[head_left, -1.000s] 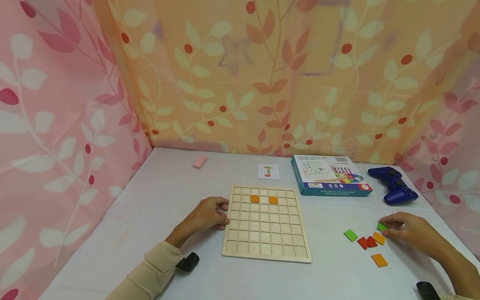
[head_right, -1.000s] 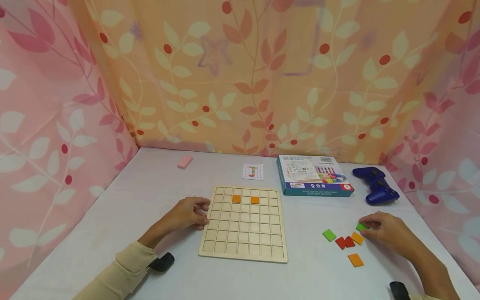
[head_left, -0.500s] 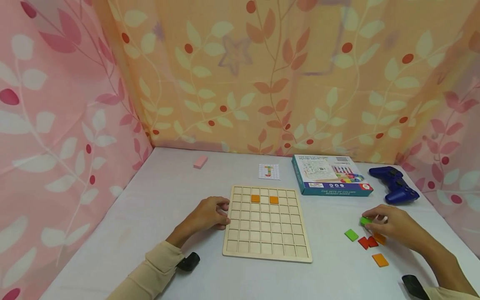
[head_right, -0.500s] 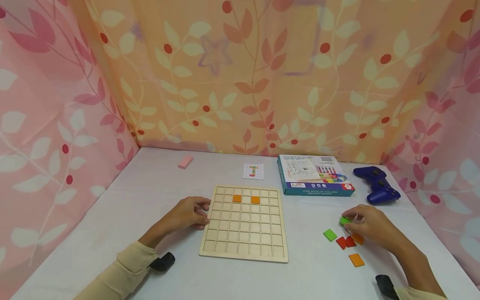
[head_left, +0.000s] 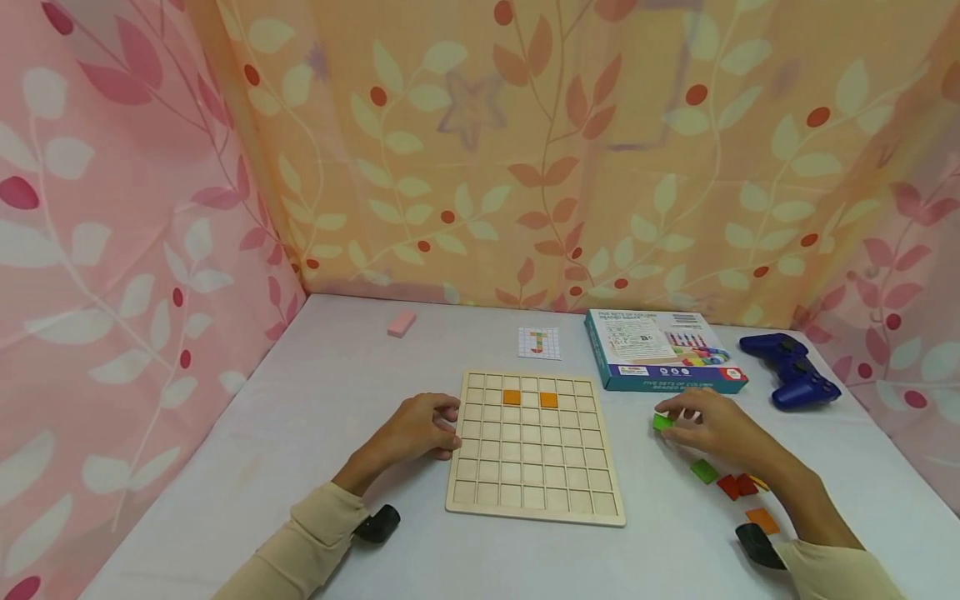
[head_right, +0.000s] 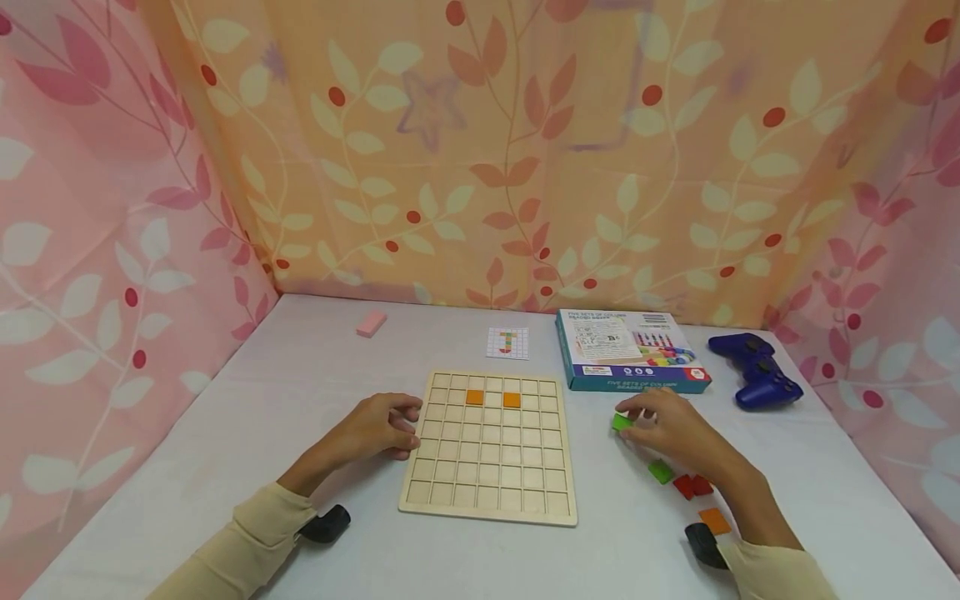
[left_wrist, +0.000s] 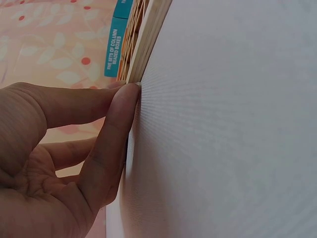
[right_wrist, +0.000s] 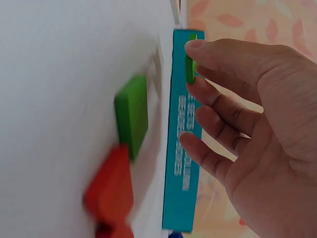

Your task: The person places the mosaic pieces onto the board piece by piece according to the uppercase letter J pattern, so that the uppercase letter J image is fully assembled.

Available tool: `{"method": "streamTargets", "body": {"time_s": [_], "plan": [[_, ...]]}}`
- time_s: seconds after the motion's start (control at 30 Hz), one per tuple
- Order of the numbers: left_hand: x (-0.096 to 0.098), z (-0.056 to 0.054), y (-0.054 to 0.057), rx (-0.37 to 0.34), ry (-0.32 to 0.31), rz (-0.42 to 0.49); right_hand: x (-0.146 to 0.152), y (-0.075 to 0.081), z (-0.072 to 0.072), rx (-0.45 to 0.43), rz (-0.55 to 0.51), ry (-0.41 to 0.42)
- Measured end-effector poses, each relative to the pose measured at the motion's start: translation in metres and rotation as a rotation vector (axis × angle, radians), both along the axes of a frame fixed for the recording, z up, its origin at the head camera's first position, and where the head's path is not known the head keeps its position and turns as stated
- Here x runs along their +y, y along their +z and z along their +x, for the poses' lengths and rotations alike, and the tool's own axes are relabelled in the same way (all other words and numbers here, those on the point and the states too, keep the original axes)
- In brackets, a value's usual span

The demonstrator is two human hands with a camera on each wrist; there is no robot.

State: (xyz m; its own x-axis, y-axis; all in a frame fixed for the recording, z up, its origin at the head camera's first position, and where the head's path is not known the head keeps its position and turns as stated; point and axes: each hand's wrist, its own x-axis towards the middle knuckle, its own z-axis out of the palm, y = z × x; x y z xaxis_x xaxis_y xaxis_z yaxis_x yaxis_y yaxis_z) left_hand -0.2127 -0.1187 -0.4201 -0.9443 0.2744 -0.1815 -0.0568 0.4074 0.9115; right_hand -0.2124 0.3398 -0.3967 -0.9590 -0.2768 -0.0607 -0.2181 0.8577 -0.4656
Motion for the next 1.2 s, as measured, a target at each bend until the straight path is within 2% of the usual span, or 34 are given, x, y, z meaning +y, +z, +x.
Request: {"method": "streamTargets", "body": {"time_s": [0.27,0.43,0.97,1.2], "plan": [[-0.002,0.002,0.0,0.009,-0.006,0.004,-0.043,-0.006,-0.015,0.051,-0.036,0.103],[-0.003,0.001,-0.001,0.012,0.0,0.001,-0.066,-0.007,-0.022,0.043,-0.046,0.143],[-0.001,-0.001,-0.003,0.008,-0.01,0.022,-0.123,-0.008,-0.047,0.047,-0.09,0.23],[-0.002,-0.002,-0.002,0.001,-0.005,0.011,-0.144,-0.008,-0.055,0.11,-0.1,0.308]]}}
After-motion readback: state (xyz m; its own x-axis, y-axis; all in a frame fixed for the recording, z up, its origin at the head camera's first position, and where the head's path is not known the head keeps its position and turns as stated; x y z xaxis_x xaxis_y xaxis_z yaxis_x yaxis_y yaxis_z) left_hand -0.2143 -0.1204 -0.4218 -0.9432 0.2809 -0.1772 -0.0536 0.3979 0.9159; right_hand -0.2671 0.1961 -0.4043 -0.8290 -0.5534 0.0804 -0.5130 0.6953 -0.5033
